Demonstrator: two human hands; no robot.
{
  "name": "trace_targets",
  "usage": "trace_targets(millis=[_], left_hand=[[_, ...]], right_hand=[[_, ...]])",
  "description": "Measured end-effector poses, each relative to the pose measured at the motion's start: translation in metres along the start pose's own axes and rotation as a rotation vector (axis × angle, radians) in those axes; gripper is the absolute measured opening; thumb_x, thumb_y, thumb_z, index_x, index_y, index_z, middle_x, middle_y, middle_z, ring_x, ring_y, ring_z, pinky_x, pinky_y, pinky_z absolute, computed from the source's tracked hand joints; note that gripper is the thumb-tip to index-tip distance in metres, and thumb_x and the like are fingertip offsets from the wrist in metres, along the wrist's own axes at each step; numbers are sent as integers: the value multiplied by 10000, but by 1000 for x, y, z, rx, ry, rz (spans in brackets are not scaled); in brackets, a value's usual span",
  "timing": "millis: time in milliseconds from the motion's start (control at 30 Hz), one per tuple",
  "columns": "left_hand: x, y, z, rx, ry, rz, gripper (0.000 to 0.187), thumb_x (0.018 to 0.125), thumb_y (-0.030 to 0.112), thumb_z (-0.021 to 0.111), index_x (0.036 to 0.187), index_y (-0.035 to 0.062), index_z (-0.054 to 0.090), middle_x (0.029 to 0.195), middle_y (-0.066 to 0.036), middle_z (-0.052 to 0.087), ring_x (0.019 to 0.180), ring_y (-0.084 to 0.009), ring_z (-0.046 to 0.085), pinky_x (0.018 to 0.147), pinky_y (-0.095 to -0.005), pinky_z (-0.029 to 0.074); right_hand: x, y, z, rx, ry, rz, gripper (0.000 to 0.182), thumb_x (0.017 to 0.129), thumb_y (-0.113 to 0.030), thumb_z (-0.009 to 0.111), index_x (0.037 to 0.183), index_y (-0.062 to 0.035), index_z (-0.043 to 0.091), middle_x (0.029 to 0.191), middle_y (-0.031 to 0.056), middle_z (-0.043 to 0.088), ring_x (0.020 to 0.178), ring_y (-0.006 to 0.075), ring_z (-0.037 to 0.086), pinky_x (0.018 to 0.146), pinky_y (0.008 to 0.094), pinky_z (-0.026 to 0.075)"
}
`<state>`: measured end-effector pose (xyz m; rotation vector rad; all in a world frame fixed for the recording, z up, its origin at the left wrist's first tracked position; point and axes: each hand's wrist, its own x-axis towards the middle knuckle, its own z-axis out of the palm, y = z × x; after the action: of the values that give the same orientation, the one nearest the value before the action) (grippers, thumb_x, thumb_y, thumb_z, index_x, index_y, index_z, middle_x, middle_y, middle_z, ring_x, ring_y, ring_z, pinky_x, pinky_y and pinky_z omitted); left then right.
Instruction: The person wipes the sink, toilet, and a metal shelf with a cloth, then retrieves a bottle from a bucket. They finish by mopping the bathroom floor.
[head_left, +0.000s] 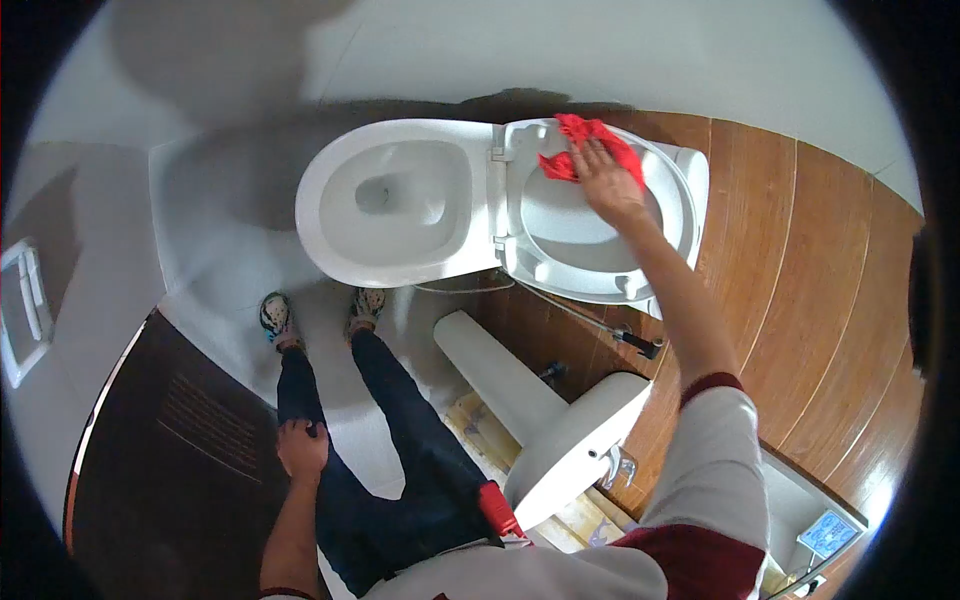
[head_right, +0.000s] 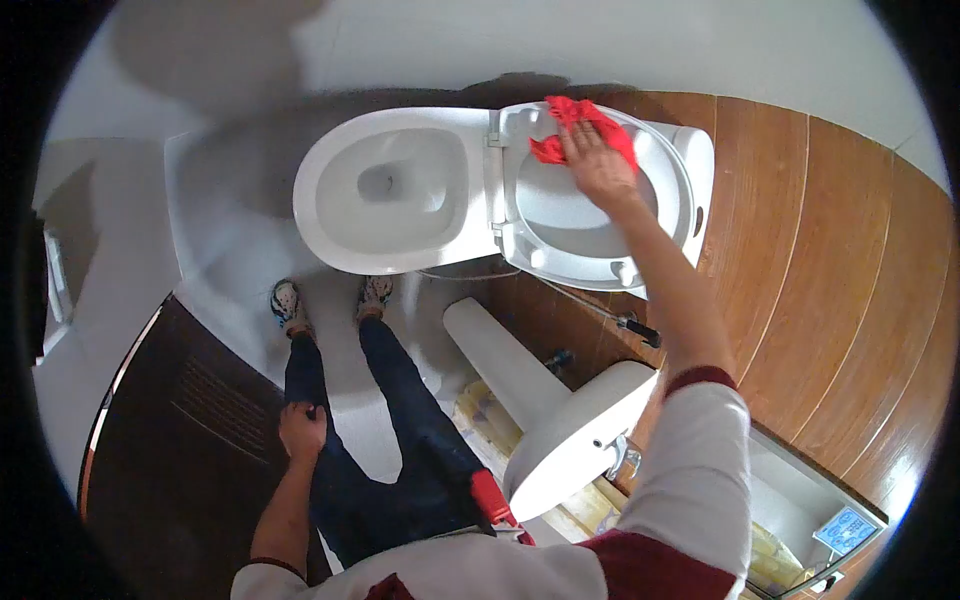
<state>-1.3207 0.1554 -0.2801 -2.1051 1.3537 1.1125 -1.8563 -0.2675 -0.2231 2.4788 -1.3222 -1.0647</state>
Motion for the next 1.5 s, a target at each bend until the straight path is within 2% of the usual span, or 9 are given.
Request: trace_targets(millis=[167, 433, 567, 767, 867, 1000, 1167, 1367, 1500], left_hand=[[3, 0, -3, -39, 3, -21, 306, 819, 334, 665, 978, 77, 716, 1079, -107, 662, 1086, -329, 586, 943, -471, 463], [7, -3, -31, -103, -55, 45, 319, 836, 313, 670, 1024, 57, 700, 1114, -136, 660, 1092, -349, 587, 939, -463, 471], [5, -45, -20, -156, -22, 176, 350, 865, 306, 664, 1104, 52, 681, 1159, -156, 651, 1086, -357, 598, 947, -445, 474], [-23, -90, -75, -421, -179, 2, 394, 936, 315, 627, 1192, 16, 627, 1133, -172, 640, 1046, -304, 626, 925, -389, 482], [-52, -141, -63, -990, 49, -89, 397, 957, 321, 605, 1193, 3, 618, 1076, -158, 646, 1008, -270, 632, 900, -383, 488], [-87, -160, -82, -572, -209, -204, 483, 987, 394, 548, 1236, -16, 597, 1078, -119, 659, 999, -216, 618, 877, -356, 481], [-45, -44, -119, -242, -348, -225, 555, 968, 468, 542, 1274, 9, 596, 1119, -145, 669, 928, -212, 624, 843, -355, 480], [-56, 69, -198, 50, -275, 43, 483, 980, 417, 521, 1282, 51, 613, 1210, -209, 653, 1081, -316, 634, 919, -411, 476], [-70, -55, -183, 331, -416, -35, 585, 959, 541, 473, 1286, 77, 615, 1280, -181, 632, 1228, -343, 571, 1028, -418, 432]], right_hand=[[50, -68, 28, 233, -63, 183, 587, 946, -104, 395, 1520, -64, 282, 1485, 214, 407, 1443, 359, 303, 1100, 427, 423], [-78, 31, -83, 198, 19, -96, 458, 855, -124, 572, 1312, -93, 569, 1309, 120, 584, 1224, 328, 540, 1032, 430, 458], [-217, 19, -124, 664, 322, 346, 620, 726, 30, 662, 1325, -88, 556, 1312, 167, 580, 1214, 372, 547, 1018, 439, 466], [-289, -34, 35, 803, 262, 1031, 581, 979, -320, 499, 1437, 20, 390, 1497, 276, 361, 1398, 434, 322, 1170, 477, 237], [-247, 4, 19, 868, 557, 929, 567, 986, -299, 476, 1448, 16, 381, 1491, 291, 365, 1392, 453, 322, 1165, 487, 244], [-218, 73, 8, 878, 487, 798, 534, 1002, -324, 430, 1476, -83, 388, 1492, 221, 408, 1394, 409, 349, 1186, 485, 226], [-131, 142, 18, 797, 568, 842, 556, 994, -353, 467, 1447, -34, 419, 1444, 278, 438, 1384, 405, 373, 1166, 470, 279], [-266, 47, 18, 1050, 406, 818, 706, 906, -241, 566, 1530, -69, 283, 1520, 232, 357, 1437, 389, 301, 1188, 477, 236], [-316, 7, 23, 1042, 245, 804, 743, 887, -270, 577, 1534, -63, 276, 1516, 255, 351, 1441, 415, 286, 1185, 492, 230]])
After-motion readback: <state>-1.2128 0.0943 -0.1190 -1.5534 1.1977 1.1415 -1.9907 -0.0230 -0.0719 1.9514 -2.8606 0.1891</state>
